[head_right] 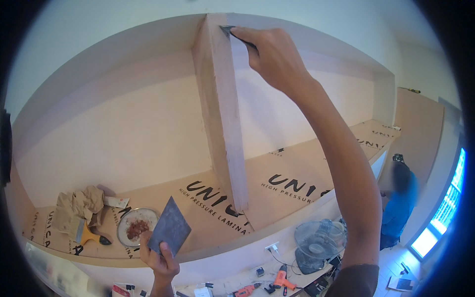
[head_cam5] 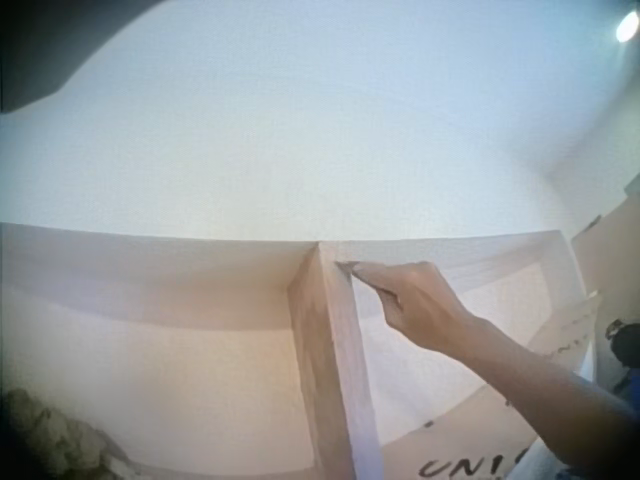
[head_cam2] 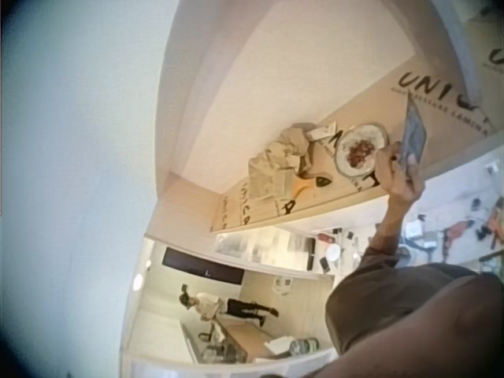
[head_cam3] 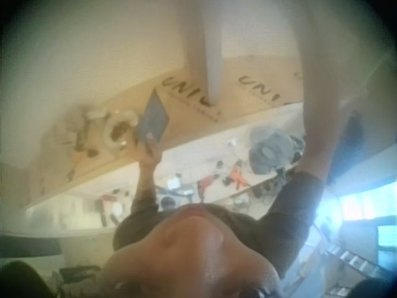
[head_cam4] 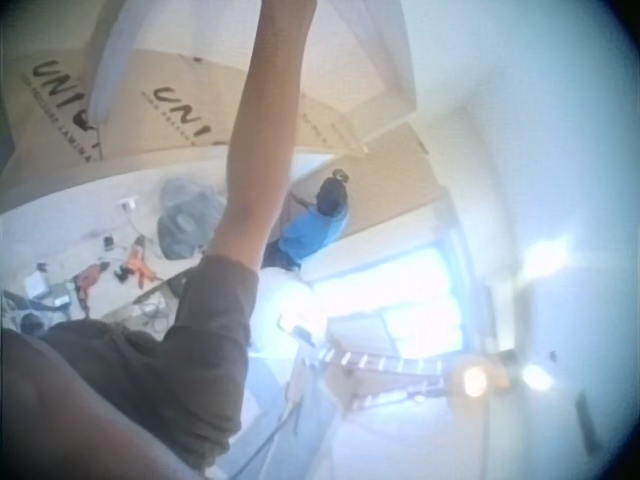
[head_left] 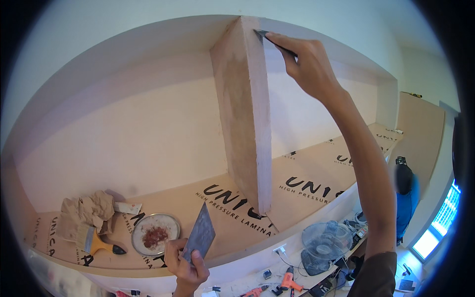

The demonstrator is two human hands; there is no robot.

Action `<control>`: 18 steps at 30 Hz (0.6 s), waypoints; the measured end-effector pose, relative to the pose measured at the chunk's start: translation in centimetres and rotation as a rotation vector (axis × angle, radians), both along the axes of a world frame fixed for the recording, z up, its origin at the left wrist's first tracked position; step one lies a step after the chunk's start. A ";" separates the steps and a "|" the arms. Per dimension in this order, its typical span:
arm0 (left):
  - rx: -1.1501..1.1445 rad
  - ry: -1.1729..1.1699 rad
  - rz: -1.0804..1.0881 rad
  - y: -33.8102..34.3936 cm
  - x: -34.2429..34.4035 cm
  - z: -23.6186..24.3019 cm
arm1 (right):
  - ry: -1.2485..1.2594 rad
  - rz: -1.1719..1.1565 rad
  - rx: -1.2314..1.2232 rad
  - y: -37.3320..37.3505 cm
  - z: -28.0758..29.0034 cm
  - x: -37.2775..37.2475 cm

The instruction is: The person scoops wall compound from a container with a putty knife and applies it to a vertical wooden panel, smoothing the surface. They repeat this process across different sections of the panel.

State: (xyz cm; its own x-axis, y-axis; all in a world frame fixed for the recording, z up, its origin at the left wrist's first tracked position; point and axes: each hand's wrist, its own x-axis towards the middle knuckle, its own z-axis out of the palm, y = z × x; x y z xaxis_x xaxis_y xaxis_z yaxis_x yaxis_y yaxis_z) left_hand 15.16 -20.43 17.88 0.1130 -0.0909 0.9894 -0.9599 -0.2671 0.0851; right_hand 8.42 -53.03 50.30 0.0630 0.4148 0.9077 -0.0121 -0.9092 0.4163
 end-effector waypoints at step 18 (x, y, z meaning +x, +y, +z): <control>0.052 -0.006 0.046 0.4 0.0 0.0 | -0.299 -0.033 -0.019 -0.3 -5.3 5.2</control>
